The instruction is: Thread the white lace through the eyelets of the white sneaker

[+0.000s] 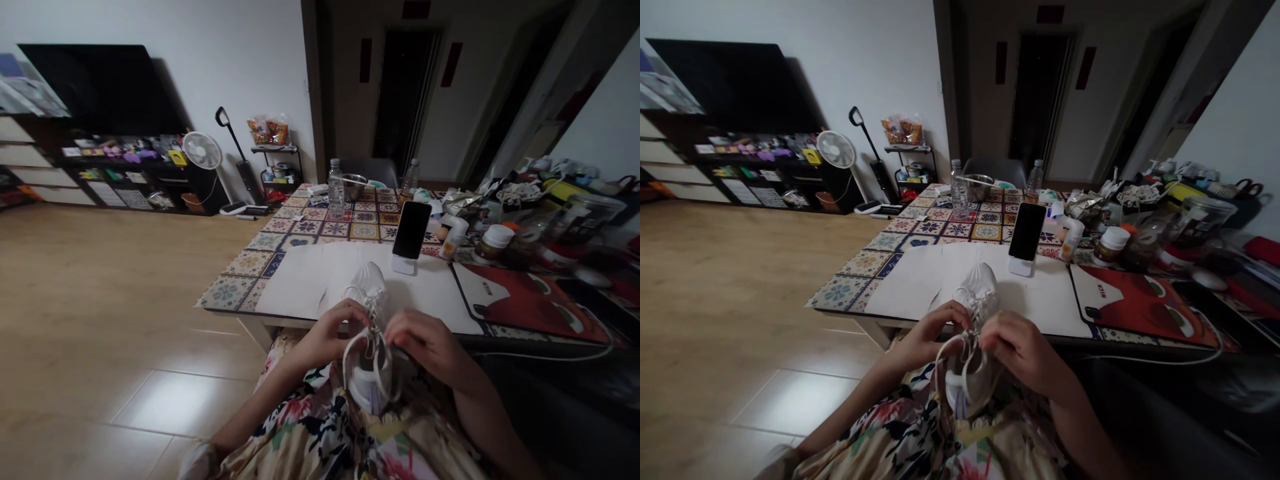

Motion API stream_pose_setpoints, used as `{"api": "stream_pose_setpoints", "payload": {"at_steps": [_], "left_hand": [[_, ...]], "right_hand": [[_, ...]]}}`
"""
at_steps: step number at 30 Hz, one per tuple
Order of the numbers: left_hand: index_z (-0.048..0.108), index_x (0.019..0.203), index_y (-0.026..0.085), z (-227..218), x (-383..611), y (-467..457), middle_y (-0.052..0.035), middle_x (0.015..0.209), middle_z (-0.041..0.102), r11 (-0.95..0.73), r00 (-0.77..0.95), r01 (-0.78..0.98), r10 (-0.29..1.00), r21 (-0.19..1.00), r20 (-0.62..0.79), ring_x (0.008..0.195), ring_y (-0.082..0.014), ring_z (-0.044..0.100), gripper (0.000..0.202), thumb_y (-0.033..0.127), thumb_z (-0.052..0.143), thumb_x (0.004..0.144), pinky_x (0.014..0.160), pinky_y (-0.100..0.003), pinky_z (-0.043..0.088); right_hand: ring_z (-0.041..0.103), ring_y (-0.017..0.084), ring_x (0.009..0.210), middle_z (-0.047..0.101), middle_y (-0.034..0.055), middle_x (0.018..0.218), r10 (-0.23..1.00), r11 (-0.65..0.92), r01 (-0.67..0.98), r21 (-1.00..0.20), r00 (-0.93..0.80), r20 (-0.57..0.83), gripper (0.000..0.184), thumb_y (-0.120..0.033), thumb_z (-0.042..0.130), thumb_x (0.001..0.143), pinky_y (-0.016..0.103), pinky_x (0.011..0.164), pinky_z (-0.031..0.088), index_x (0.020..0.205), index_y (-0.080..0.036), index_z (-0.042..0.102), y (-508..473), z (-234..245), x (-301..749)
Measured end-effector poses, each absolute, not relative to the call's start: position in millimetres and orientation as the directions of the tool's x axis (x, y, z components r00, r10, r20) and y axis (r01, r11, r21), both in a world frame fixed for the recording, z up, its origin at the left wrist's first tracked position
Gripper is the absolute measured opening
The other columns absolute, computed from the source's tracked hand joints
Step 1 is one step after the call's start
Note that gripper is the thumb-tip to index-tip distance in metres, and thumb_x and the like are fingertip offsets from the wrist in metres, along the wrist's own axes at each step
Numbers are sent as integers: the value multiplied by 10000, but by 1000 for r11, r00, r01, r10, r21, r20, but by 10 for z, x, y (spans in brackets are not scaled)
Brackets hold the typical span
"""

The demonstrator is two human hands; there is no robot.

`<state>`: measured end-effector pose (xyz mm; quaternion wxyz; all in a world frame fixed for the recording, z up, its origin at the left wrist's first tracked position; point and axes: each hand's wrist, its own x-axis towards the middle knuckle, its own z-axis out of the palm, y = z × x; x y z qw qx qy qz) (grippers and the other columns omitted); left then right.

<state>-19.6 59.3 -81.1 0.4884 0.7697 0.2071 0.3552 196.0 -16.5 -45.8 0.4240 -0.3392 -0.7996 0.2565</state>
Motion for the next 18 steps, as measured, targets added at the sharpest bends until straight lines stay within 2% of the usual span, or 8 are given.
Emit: {"api": "stream_pose_setpoints", "payload": {"at_steps": [2, 4, 8, 13, 18], "left_hand": [[677, 847, 159, -819, -183, 582, -83, 952, 600, -438, 664, -46, 658, 898, 355, 936, -209, 576, 258, 412, 712, 810, 871, -314, 444], [659, 822, 161, -817, -172, 568, -79, 950, 594, -442, 659, -44, 661, 896, 358, 928, -202, 574, 219, 375, 705, 820, 850, -305, 449], [612, 766, 159, -785, -168, 546, -75, 943, 584, -480, 671, -33, 640, 876, 376, 943, -205, 565, 211, 346, 678, 838, 855, -307, 450], [646, 775, 164, -738, -192, 540, -99, 1017, 582, -458, 711, -37, 612, 888, 346, 1003, -225, 556, 293, 447, 662, 850, 911, -332, 448], [735, 768, 186, -732, -198, 529, -106, 1084, 573, -425, 748, -61, 579, 903, 323, 1088, -249, 521, 349, 520, 657, 835, 1005, -382, 396]], "right_hand": [[646, 207, 883, 691, 69, 919, 794, 608, 469, -640, -368, 484, 152, -302, 529, 971, 331, 788, 513, 967, -223, 658, -66, -546, 1956], [640, 213, 952, 686, 75, 1011, 789, 615, 513, -599, -399, 467, 145, -205, 581, 922, 338, 841, 513, 1051, -222, 646, -11, -614, 1922], [623, 200, 923, 643, 53, 962, 769, 640, 515, -571, -434, 470, 160, -104, 552, 893, 322, 822, 509, 971, -221, 627, -1, -639, 1850], [605, 189, 901, 591, 41, 935, 758, 648, 456, -610, -465, 457, 65, -190, 550, 945, 303, 806, 514, 903, -224, 586, 23, -627, 1868], [586, 192, 939, 559, 48, 989, 761, 636, 436, -636, -488, 427, 84, -275, 562, 954, 308, 842, 508, 904, -225, 607, 49, -656, 1915]]}}
